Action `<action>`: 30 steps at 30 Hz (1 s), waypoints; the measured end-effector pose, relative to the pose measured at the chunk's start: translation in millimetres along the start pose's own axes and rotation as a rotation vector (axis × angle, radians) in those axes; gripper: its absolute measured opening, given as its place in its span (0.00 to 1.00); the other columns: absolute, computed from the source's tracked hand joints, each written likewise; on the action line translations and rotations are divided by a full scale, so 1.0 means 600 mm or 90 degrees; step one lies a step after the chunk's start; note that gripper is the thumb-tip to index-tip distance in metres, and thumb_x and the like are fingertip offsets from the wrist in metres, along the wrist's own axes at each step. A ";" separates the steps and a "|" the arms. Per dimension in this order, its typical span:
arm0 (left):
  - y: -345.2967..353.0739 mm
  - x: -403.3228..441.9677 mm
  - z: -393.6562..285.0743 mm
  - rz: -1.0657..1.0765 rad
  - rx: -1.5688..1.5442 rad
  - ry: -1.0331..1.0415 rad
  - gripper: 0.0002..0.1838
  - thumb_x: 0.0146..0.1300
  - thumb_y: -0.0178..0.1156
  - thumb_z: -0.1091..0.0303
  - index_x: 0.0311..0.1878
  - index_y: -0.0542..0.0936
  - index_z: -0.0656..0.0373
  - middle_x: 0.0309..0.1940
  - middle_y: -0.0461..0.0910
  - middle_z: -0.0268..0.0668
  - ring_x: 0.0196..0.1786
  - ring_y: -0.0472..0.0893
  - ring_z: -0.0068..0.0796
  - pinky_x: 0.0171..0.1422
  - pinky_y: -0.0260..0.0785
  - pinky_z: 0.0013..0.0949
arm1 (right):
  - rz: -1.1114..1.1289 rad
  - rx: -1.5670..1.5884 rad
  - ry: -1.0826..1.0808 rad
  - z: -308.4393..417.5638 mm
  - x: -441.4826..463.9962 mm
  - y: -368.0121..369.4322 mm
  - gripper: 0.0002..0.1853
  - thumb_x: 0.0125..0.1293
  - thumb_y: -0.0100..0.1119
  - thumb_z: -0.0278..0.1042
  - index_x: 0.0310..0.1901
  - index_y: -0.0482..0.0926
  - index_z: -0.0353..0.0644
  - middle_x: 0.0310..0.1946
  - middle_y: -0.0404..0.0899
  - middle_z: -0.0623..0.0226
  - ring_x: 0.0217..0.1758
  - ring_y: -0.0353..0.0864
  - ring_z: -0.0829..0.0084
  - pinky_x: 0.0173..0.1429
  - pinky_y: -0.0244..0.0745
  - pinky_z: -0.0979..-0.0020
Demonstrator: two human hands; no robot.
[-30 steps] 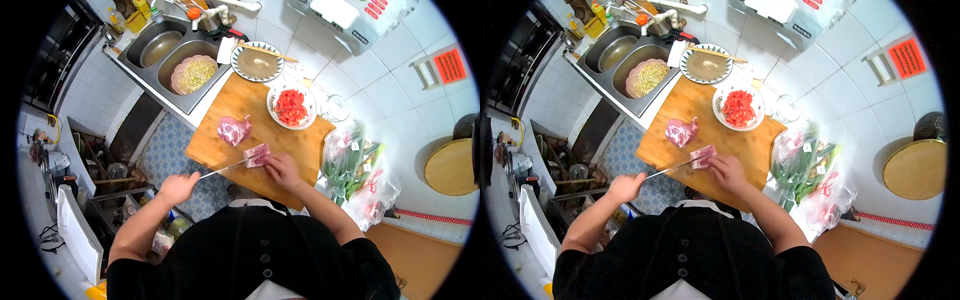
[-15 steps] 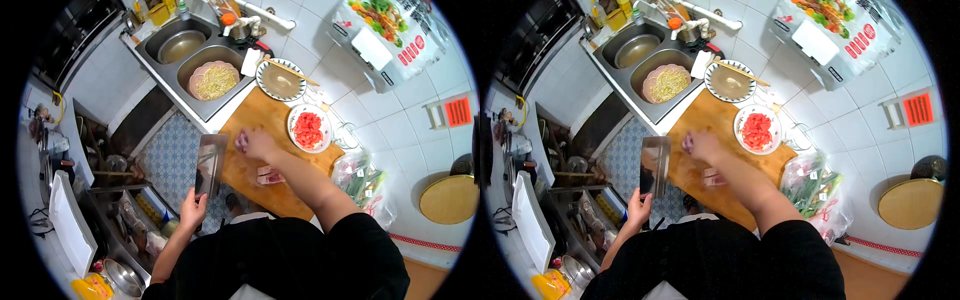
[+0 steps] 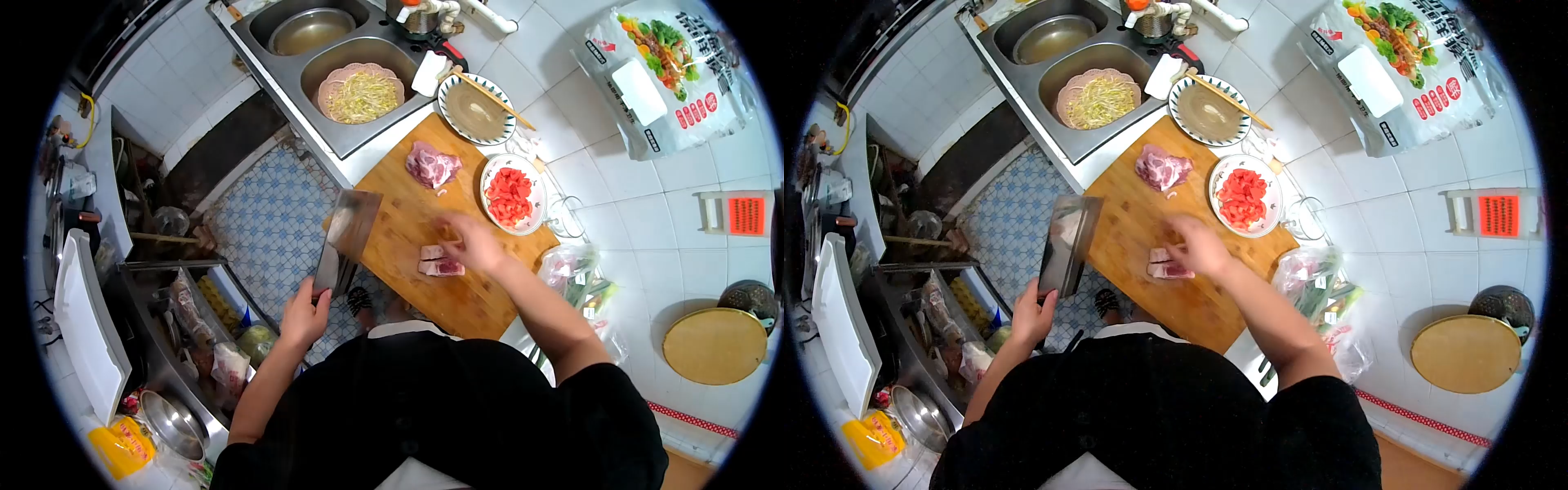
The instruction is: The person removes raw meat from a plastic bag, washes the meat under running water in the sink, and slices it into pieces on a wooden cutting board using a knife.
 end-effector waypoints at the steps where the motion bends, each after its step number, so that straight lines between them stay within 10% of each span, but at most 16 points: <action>1: 0.001 0.003 -0.001 0.007 -0.005 0.012 0.15 0.64 0.58 0.63 0.49 0.73 0.61 0.33 0.83 0.51 0.33 0.82 0.54 0.37 0.73 0.47 | 0.036 0.007 0.021 -0.006 -0.023 0.010 0.26 0.53 0.63 0.30 0.57 0.74 0.42 0.54 0.76 0.54 0.60 0.73 0.54 0.62 0.71 0.60; 8: 0.004 0.016 -0.019 0.005 -0.015 0.065 0.14 0.64 0.59 0.64 0.48 0.73 0.61 0.33 0.83 0.52 0.36 0.81 0.57 0.39 0.73 0.47 | 0.111 -0.112 0.020 -0.026 -0.004 0.056 0.20 0.52 0.60 0.27 0.50 0.80 0.42 0.48 0.80 0.57 0.53 0.78 0.56 0.57 0.73 0.63; 11: -0.003 0.012 -0.034 0.018 -0.038 0.067 0.14 0.63 0.59 0.65 0.48 0.73 0.62 0.32 0.83 0.52 0.36 0.82 0.56 0.38 0.73 0.45 | 0.092 0.085 0.282 -0.035 0.007 0.046 0.17 0.55 0.59 0.28 0.48 0.81 0.41 0.40 0.83 0.57 0.43 0.81 0.59 0.51 0.75 0.65; 16: -0.003 0.000 -0.003 0.007 -0.035 0.063 0.16 0.63 0.59 0.66 0.50 0.72 0.64 0.33 0.83 0.51 0.34 0.82 0.54 0.38 0.73 0.43 | 0.011 0.200 0.312 -0.082 0.051 0.052 0.21 0.62 0.61 0.32 0.58 0.76 0.41 0.36 0.81 0.61 0.35 0.81 0.68 0.39 0.76 0.70; 19: -0.013 -0.008 0.002 0.021 -0.014 0.042 0.18 0.64 0.59 0.66 0.52 0.72 0.65 0.33 0.83 0.51 0.34 0.82 0.54 0.37 0.73 0.43 | -0.245 0.022 0.197 -0.058 0.053 0.012 0.22 0.62 0.62 0.36 0.57 0.75 0.40 0.46 0.79 0.53 0.43 0.80 0.60 0.48 0.76 0.63; 26: -0.004 -0.014 0.027 0.007 -0.023 0.087 0.13 0.64 0.59 0.65 0.46 0.72 0.63 0.32 0.83 0.51 0.33 0.82 0.54 0.36 0.73 0.45 | -0.045 -0.117 -0.048 0.015 -0.093 0.063 0.25 0.52 0.69 0.35 0.52 0.76 0.42 0.48 0.78 0.56 0.49 0.78 0.58 0.53 0.74 0.61; 30: 0.000 -0.008 -0.003 0.046 0.017 0.069 0.12 0.64 0.58 0.65 0.44 0.71 0.62 0.31 0.82 0.51 0.35 0.81 0.56 0.37 0.72 0.48 | -0.023 -0.013 0.092 -0.014 -0.078 0.088 0.22 0.50 0.69 0.32 0.49 0.77 0.40 0.42 0.81 0.59 0.42 0.80 0.62 0.47 0.76 0.66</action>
Point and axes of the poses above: each hand's wrist, its own x-axis towards the middle knuckle, its own y-axis out of the palm, z = x × y, the point moved 5 cm from there along x, towards the middle knuckle
